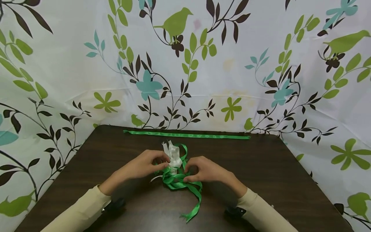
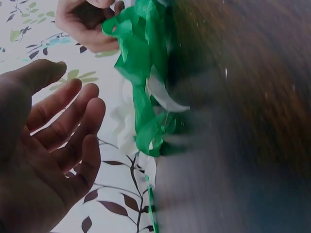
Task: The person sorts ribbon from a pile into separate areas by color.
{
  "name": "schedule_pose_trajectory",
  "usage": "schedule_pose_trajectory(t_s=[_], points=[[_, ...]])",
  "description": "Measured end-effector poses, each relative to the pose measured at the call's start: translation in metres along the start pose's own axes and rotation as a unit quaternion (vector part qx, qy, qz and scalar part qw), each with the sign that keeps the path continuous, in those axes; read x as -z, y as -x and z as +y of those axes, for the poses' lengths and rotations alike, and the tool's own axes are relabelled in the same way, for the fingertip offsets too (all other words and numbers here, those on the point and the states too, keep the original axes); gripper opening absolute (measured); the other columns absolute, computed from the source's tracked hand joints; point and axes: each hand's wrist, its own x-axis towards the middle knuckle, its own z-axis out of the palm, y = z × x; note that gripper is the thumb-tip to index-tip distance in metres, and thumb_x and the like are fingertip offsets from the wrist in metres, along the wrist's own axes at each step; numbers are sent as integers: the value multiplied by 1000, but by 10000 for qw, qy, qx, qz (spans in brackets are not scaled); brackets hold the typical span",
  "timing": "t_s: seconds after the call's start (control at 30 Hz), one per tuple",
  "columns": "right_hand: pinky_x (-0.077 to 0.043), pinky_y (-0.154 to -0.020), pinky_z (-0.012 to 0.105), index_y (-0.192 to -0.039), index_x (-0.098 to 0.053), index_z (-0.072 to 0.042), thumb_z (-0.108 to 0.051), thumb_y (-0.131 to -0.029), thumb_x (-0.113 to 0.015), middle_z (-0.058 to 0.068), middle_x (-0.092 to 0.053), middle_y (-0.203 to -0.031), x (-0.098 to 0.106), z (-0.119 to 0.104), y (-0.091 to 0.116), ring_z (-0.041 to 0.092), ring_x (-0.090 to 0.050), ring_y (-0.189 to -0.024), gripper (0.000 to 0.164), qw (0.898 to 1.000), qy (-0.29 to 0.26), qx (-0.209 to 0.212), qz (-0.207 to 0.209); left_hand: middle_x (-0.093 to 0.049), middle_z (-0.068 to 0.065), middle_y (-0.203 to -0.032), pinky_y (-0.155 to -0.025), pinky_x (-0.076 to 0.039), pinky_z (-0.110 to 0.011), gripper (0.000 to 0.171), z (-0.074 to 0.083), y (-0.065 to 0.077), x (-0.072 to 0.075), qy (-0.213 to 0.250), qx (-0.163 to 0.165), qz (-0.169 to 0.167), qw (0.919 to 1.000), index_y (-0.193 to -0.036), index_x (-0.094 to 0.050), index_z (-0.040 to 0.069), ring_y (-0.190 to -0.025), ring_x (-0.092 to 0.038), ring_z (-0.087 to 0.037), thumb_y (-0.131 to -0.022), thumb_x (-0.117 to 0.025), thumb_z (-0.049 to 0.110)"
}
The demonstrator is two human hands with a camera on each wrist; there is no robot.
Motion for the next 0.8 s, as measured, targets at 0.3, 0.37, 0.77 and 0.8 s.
schedule_pose_trajectory(t_s=[0.3,0.37,0.77,0.8], points=[[-50,-71,25,-109,-72,-14,-22,-96,-75,-5,-66,-103,-7,4,-2,10,-59,-81,16,9999,64,96,-79,-69,10,-101,-74,-53,-35,22,0,0,-17,107,-439,-183,9988,-116,-70,12,-88,-65,-9,-103,-64,30],[-49,-71,25,-106,-73,-14,-19,-97,-74,-8,-65,-100,-8,5,-3,6,-57,-80,11,9998,50,195,-57,-68,12,-101,-73,-53,-34,23,-1,0,-20,135,-391,-328,9986,-117,-70,12,-87,-65,-9,-103,-65,30],[-47,-58,26,-105,-72,-14,-19,-102,-66,-5,-68,-87,3,-11,0,8,-53,-62,8,9960,-656,513,-312,-66,4,-113,-81,-53,-38,33,7,0,-30,174,-463,-532,9974,-122,-69,15,-97,-63,-16,-99,-69,38],[-47,-59,25,-106,-72,-15,-19,-102,-66,-6,-68,-88,5,-14,1,7,-53,-62,8,9955,-686,545,-351,-65,3,-115,-82,-52,-39,32,8,0,-30,194,-528,-493,9972,-123,-69,17,-99,-62,-18,-99,-70,38]])
